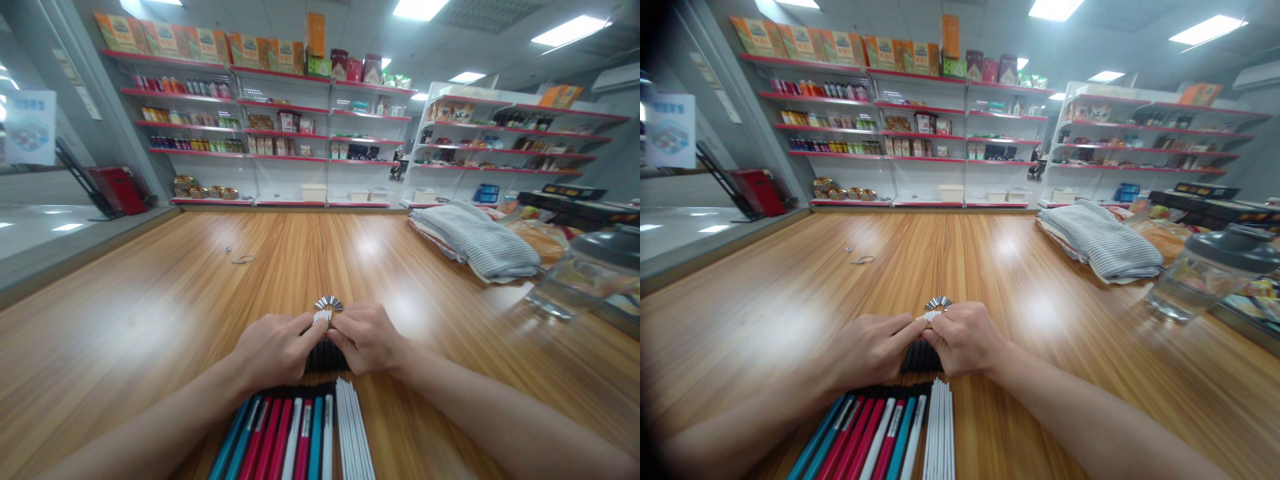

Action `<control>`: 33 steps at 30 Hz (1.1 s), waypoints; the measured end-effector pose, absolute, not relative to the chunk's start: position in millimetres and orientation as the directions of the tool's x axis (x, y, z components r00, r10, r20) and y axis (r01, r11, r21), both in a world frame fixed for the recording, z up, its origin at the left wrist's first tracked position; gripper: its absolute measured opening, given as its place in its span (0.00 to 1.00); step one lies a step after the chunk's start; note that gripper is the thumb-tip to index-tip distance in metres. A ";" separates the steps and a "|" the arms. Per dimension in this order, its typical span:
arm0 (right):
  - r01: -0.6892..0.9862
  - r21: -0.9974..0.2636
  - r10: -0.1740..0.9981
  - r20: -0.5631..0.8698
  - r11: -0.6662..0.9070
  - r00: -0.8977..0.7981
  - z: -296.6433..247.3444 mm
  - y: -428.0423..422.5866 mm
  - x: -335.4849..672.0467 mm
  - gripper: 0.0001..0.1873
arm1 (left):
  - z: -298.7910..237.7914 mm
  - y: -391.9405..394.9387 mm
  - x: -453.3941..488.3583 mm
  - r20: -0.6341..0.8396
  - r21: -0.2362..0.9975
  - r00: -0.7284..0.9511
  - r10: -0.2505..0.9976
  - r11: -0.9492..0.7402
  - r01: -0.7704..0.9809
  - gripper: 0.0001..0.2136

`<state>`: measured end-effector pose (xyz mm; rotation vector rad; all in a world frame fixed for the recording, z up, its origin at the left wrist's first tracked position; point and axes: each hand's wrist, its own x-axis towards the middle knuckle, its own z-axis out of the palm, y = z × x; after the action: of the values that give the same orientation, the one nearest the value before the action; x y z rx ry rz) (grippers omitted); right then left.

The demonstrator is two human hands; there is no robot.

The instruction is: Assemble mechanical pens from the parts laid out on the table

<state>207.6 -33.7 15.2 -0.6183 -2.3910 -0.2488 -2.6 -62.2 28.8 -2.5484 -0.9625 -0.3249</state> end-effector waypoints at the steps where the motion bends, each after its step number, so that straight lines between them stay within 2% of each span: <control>1: 0.492 0.010 0.375 0.633 0.870 -0.677 14.8 -33.3 207.9 0.14 | 28.7 -61.6 -3.0 0.351 -0.280 0.736 0.579 -0.685 0.673 0.13; 8: 0.521 -0.066 0.435 0.645 0.851 -0.629 15.6 -27.6 214.8 0.10 | 23.7 -53.6 -7.8 0.391 -0.210 0.679 0.621 -0.659 0.723 0.10; 12: 0.507 -0.095 0.438 0.654 0.857 -0.617 17.8 -27.3 217.2 0.07 | 19.3 -49.4 -9.9 0.463 -0.160 0.627 0.627 -0.636 0.755 0.12; 19: 0.463 -0.083 0.394 0.668 0.883 -0.631 18.0 -29.5 214.5 0.04 | 21.6 -50.5 -9.8 0.430 -0.253 0.678 0.596 -0.641 0.725 0.09; 33: 0.472 -0.092 0.408 0.660 0.877 -0.630 18.0 -30.7 214.2 0.05 | 23.5 -52.0 -8.4 0.403 -0.224 0.673 0.620 -0.646 0.730 0.10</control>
<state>214.2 -30.7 18.0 -0.6309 -2.3314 -0.1156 -8.4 -52.0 23.5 -2.5205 -1.0610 -0.4120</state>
